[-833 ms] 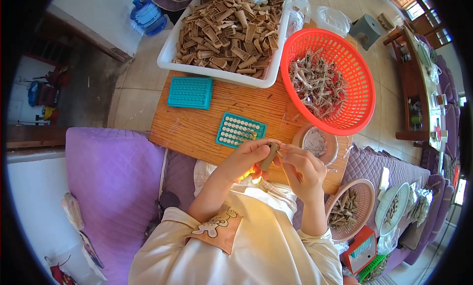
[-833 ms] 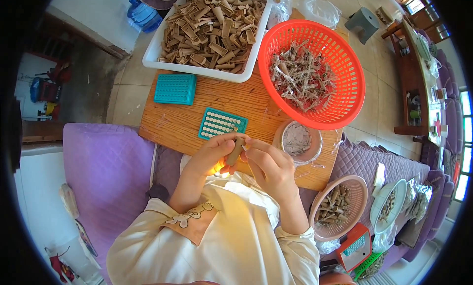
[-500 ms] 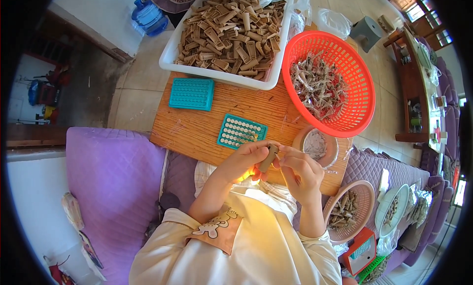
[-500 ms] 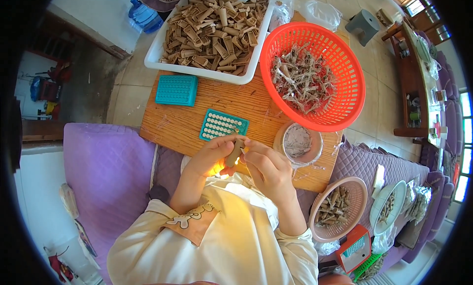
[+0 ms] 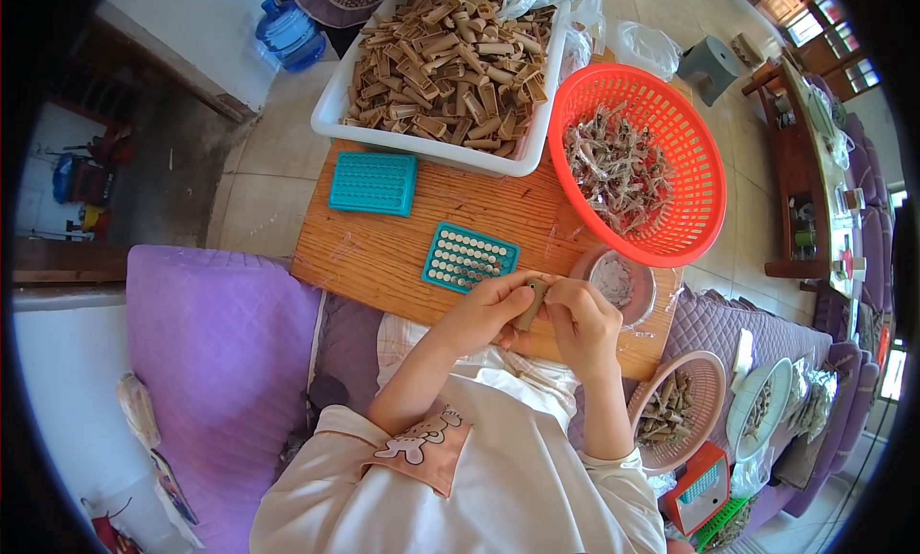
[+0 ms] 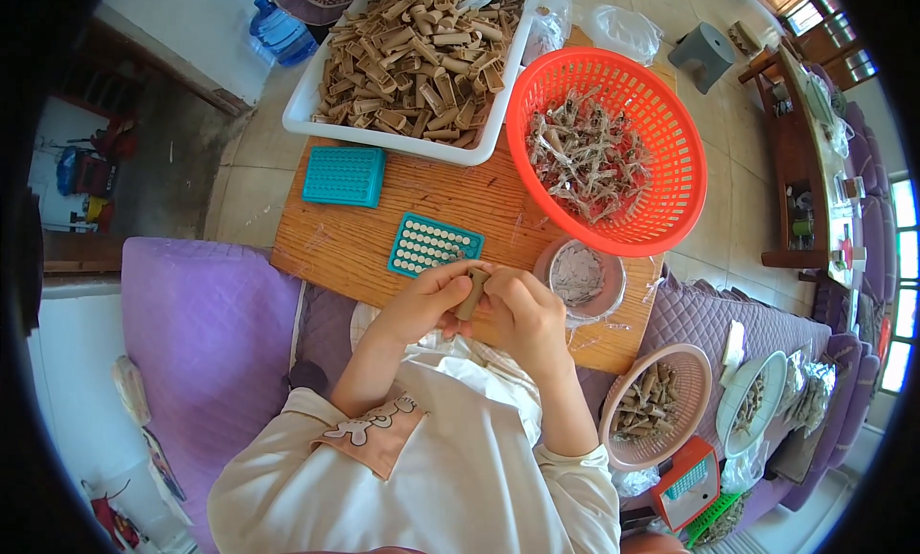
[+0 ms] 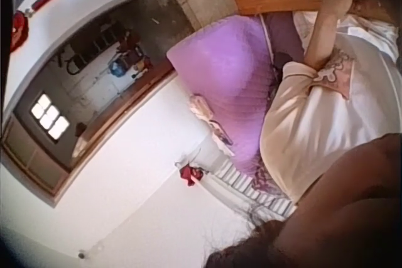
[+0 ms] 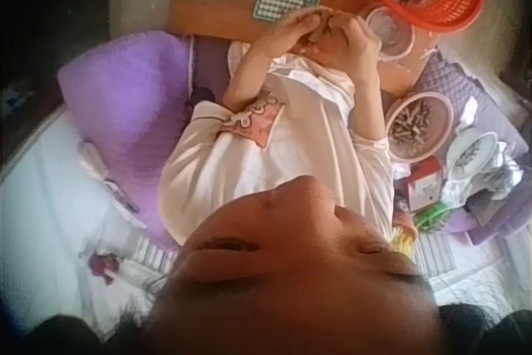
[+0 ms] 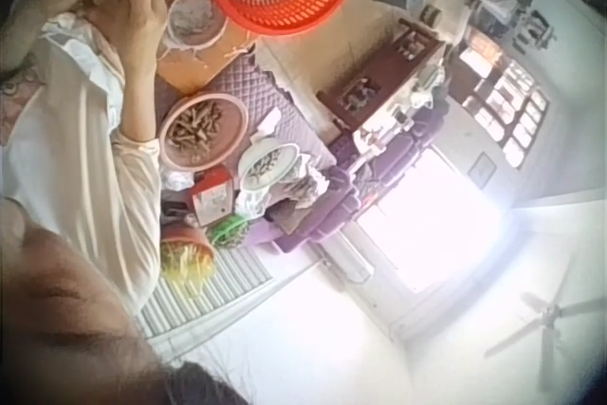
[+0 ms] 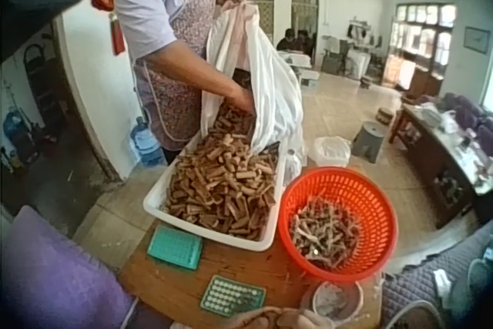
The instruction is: The person assembles small mechanical components by hand, inserting metal pins into paper tubes.
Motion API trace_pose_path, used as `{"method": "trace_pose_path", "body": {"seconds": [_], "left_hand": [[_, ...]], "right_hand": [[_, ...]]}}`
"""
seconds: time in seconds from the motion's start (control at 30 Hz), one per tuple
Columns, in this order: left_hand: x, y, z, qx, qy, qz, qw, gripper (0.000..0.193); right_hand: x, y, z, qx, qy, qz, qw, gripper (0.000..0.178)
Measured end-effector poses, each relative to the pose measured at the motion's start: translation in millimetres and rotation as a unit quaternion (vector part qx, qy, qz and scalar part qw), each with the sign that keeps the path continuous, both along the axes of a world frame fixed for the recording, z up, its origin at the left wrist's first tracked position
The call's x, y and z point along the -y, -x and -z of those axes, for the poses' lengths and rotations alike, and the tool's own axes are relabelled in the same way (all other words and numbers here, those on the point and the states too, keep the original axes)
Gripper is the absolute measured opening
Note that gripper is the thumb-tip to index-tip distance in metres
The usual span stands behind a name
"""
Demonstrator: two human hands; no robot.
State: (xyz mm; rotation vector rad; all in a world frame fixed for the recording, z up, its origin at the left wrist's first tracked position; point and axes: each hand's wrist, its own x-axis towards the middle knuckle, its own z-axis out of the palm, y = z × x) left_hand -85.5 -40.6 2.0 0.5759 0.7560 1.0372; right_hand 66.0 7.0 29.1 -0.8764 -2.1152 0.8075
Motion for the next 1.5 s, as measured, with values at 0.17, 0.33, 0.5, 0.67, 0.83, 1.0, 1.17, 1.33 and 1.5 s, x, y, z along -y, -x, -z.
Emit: {"method": "trace_pose_path", "body": {"seconds": [0.17,0.33,0.5,0.67,0.83,1.0,1.17,1.33,1.5], "left_hand": [[-4,3,-2,-0.092,-0.026,0.052,0.994,0.043],[-8,1,-3,0.044,-0.018,0.079,0.996,0.046],[-5,0,1,0.014,-0.027,0.064,0.997,0.044],[-2,0,13,0.006,-0.040,0.048,0.998,0.041],[8,-7,4,-0.055,-0.086,-0.134,0.986,0.027],[18,-14,12,-0.063,-0.234,-0.163,0.956,0.033],[13,-14,30,-0.014,-0.229,-0.131,0.965,0.031],[10,-22,28,0.079,-0.077,-0.097,0.989,0.043],[-25,-18,4,0.037,-0.071,-0.016,0.997,0.035]], "right_hand": [[-6,-8,1,-0.003,0.057,-0.018,0.998,0.014],[-7,-10,-7,-0.070,0.130,-0.032,0.989,0.014],[-11,-11,1,-0.035,0.087,-0.052,0.994,0.011],[-12,-13,10,-0.028,0.081,-0.089,0.992,0.011],[5,-22,35,-0.173,0.353,0.082,0.916,0.010],[18,-5,22,-0.057,0.112,0.052,0.991,0.029],[4,-12,19,-0.014,0.186,-0.124,0.975,0.033],[-1,-21,25,-0.057,0.333,-0.166,0.926,0.045],[7,-55,47,-0.132,0.347,-0.042,0.928,0.040]]}}
